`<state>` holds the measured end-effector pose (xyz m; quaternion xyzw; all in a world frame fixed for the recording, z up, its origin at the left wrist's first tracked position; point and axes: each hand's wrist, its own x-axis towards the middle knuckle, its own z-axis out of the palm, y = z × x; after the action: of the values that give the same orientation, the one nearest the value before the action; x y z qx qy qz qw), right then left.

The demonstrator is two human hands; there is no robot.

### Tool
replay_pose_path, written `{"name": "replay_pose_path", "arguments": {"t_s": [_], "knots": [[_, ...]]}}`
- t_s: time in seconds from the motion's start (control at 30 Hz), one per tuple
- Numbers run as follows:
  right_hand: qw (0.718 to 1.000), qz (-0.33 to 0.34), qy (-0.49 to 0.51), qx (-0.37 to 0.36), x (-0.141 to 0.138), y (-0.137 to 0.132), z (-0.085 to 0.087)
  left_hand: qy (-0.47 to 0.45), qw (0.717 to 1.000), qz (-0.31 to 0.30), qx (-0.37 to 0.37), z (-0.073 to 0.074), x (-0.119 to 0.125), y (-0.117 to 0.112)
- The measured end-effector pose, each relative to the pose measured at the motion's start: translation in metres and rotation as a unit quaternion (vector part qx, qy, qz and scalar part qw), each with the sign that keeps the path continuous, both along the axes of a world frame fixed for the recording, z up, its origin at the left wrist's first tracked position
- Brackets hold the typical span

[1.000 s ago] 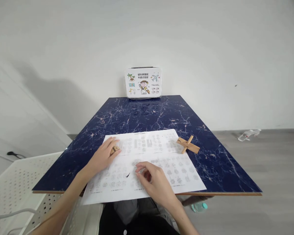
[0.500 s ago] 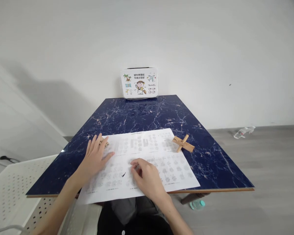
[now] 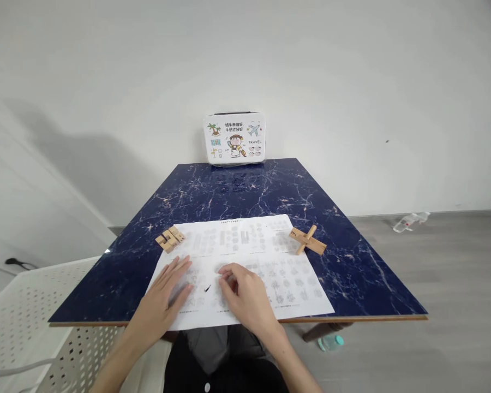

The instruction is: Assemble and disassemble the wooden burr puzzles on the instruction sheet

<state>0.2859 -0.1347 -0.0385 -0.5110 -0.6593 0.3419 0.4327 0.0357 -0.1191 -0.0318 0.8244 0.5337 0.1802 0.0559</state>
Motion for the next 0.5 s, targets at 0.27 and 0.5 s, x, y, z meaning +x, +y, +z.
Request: {"name": "replay_pose_path", "arguments": {"t_s": [0.27,0.5], "knots": [[1.0,0.006,0.022,-0.006,0.0,-0.002,0.003,0.028,0.999,-0.006,0.015,-0.002,-0.003,0.001],[0.993,0.015,0.118,-0.026,0.029,-0.012,0.013,0.024,1.0,-0.003,-0.001,-0.002,-0.008,0.004]]}}
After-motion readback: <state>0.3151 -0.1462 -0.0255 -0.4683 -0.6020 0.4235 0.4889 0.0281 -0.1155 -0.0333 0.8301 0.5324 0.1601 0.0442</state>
